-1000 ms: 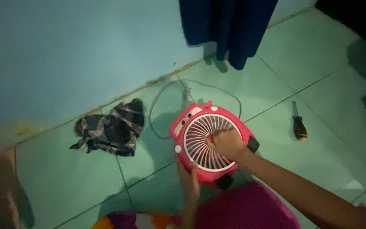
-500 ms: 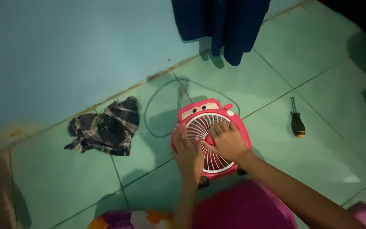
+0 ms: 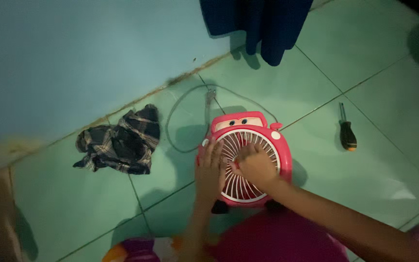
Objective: The person removes the central cap of a pink car-shaped electric fan by hand, then uses a screwdriver to loosen and remove the central screw. The fan remains on the floor throughout the clip.
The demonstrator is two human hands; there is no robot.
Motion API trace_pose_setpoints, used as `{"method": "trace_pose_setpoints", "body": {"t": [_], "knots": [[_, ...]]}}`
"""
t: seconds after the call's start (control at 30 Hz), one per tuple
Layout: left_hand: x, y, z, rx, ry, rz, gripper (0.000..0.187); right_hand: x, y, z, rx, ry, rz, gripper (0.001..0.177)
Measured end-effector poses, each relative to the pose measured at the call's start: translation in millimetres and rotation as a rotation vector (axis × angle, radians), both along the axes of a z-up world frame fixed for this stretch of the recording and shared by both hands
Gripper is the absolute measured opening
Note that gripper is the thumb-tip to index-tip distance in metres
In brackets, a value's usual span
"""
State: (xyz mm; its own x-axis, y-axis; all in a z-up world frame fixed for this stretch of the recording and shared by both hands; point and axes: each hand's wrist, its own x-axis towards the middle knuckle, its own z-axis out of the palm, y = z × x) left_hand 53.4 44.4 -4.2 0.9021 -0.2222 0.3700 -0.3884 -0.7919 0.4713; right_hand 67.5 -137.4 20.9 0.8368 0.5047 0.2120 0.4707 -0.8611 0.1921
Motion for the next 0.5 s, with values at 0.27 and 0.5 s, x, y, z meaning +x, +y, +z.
{"method": "trace_pose_setpoints", "body": {"t": [0.27, 0.5], "knots": [[-9, -30, 6, 0.082, -0.106, 0.162, 0.051, 9, -34, 12, 0.070, -0.052, 0.154, 0.052], [-15, -24, 18, -0.037, -0.033, 0.151, 0.052, 16, -34, 19, 0.106, -0.070, 0.268, 0.050]]}}
